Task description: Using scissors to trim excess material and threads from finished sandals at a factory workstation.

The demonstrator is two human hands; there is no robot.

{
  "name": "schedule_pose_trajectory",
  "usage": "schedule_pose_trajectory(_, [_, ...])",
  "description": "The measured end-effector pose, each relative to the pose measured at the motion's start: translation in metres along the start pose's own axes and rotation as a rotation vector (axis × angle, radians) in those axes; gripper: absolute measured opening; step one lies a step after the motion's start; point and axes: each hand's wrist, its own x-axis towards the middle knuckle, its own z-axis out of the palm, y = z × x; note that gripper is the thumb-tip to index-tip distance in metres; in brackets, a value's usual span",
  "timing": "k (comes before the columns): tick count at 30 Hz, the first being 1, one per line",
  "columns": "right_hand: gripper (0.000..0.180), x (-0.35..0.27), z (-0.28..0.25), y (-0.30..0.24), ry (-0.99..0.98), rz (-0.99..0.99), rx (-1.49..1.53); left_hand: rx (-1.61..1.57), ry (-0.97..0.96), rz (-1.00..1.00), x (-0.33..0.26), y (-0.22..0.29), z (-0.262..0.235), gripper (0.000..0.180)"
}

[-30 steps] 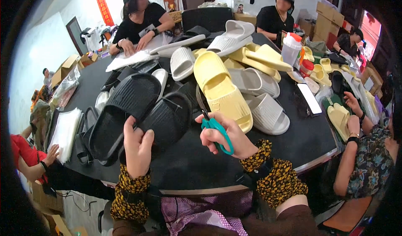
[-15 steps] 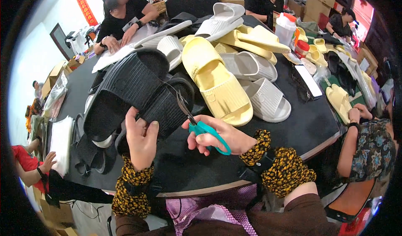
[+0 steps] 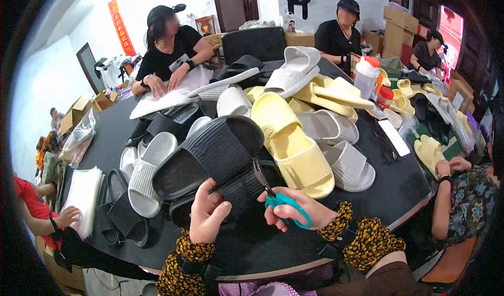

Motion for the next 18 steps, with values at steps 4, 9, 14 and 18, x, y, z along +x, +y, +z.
schedule_pose_trajectory(4, [0.043,0.005,-0.003,0.005,0.019,-0.001,0.060,-0.135,0.034,-0.016,0.003,0.008,0.000,0.054])
schedule_pose_trajectory(9, [0.042,0.004,-0.002,0.005,0.022,-0.006,0.043,-0.238,-0.002,-0.038,0.005,0.008,-0.001,0.055])
schedule_pose_trajectory(14, [0.041,0.002,0.001,0.004,0.020,0.000,0.029,-0.225,-0.029,-0.062,0.006,0.004,-0.006,0.058])
schedule_pose_trajectory(18, [0.043,0.003,0.000,0.006,0.038,-0.034,0.002,-0.120,-0.059,-0.129,0.009,-0.004,-0.015,0.076])
